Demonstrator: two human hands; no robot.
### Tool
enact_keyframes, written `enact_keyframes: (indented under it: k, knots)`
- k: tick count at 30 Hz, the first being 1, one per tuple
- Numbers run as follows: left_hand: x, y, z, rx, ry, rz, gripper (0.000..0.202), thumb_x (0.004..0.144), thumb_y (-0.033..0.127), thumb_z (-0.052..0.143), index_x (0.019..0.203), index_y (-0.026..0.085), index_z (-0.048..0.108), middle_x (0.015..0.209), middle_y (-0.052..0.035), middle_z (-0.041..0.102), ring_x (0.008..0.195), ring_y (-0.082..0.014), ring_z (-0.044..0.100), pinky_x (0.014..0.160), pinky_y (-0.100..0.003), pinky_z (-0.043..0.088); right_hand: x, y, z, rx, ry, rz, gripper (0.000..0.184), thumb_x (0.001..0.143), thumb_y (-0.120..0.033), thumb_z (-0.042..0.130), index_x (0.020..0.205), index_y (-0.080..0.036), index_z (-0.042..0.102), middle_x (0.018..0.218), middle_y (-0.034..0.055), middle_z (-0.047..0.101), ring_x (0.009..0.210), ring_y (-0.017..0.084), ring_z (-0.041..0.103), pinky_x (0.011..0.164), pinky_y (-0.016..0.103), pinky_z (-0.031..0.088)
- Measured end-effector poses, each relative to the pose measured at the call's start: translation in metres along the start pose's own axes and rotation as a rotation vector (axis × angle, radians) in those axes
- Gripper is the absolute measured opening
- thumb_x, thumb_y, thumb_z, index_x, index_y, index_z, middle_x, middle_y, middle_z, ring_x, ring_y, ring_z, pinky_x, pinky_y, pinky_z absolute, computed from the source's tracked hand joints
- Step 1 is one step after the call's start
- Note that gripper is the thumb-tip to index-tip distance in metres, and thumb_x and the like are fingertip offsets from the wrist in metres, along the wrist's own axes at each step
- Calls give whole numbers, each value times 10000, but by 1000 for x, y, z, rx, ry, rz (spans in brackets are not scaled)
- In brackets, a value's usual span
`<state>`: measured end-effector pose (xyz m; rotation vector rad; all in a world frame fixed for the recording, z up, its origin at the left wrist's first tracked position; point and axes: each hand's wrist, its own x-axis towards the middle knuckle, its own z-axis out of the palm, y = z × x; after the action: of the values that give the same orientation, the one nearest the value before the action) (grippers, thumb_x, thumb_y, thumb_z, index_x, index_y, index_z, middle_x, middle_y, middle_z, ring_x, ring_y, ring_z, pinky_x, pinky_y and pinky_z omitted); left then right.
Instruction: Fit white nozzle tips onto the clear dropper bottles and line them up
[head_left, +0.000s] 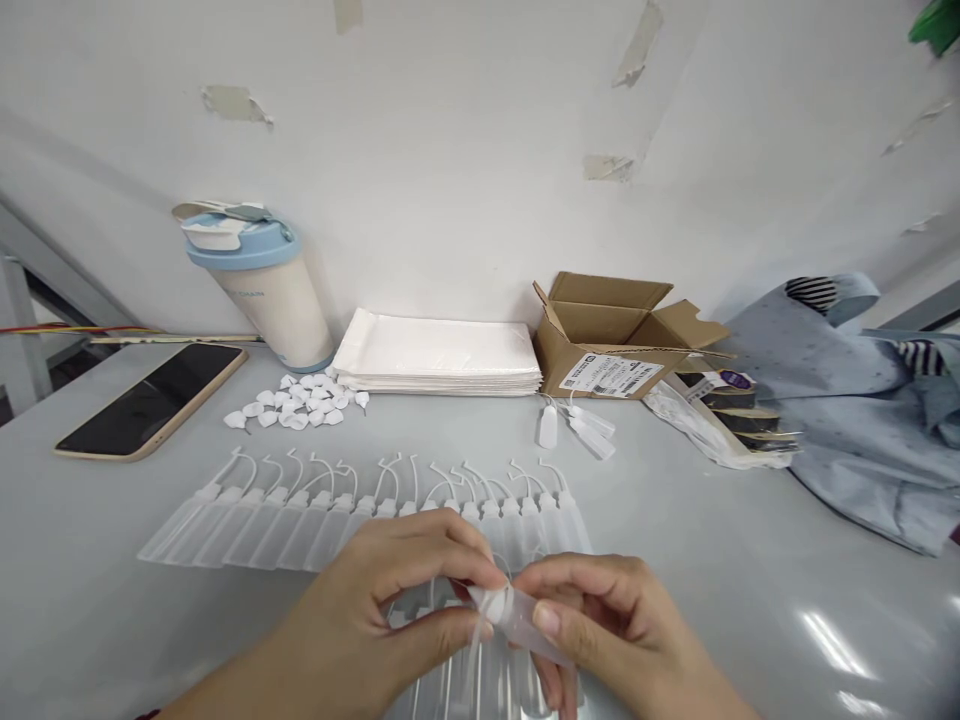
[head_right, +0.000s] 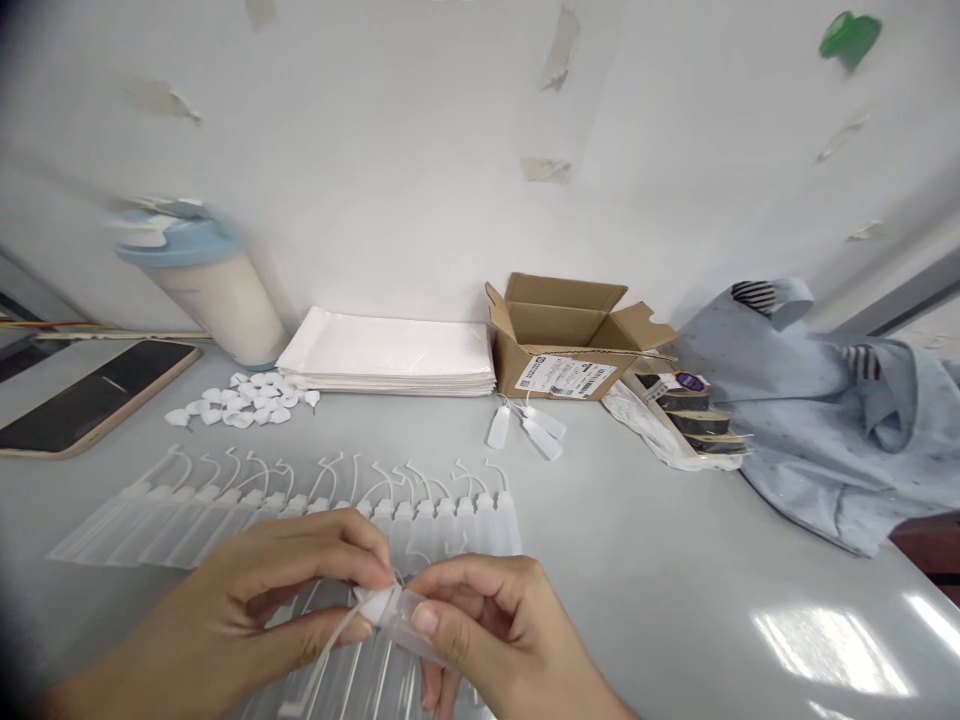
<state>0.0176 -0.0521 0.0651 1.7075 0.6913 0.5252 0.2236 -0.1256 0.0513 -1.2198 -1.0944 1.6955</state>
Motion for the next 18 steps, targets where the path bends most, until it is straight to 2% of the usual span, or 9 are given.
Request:
enact_keyframes:
  k: [7, 11, 13, 15, 18]
  knots:
    - [3, -2, 3, -160, -18, -72, 70, 820, 291, 701, 862, 283, 758, 879, 5, 657, 779, -131, 602, 718, -211, 478, -2, 4, 1, -51, 12, -43, 311, 849, -466, 665, 978, -198, 755, 567, -27, 608, 472, 75, 573, 523, 191, 547]
    - [6, -3, 7, -369, 2, -338, 167, 757, 357, 753, 832, 214, 708, 684, 34, 604, 600, -90, 527, 558, -177, 432, -3, 1, 2, -81, 56, -57, 300, 855, -452, 659, 963, -189, 756, 573, -18, 608, 484, 83, 570, 523, 200, 539]
    - [6, -3, 7, -389, -23, -427, 202, 752, 371, 747, 772, 185, 671, 587, 52, 552, 549, -86, 496, 543, -183, 433, -4, 1, 3, -95, 78, -70, 298, 854, -453, 658, 953, -189, 756, 572, -19, 603, 479, 84, 566, 516, 201, 535]
    - [4, -1, 6, -292, -19, -372, 154, 765, 333, 730, 763, 187, 679, 630, 36, 585, 602, -108, 542, 590, -204, 468, -4, 0, 3, -98, 68, -67, 302, 849, -459, 660, 943, -189, 757, 566, -22, 596, 469, 85, 561, 506, 203, 537]
    - [3, 1, 3, -75, 22, -123, 63, 792, 235, 702, 848, 235, 732, 806, 7, 671, 741, -139, 620, 696, -222, 496, -3, 0, 2, -84, 64, -35, 304, 855, -462, 651, 943, -189, 754, 543, -29, 588, 456, 87, 558, 513, 211, 548]
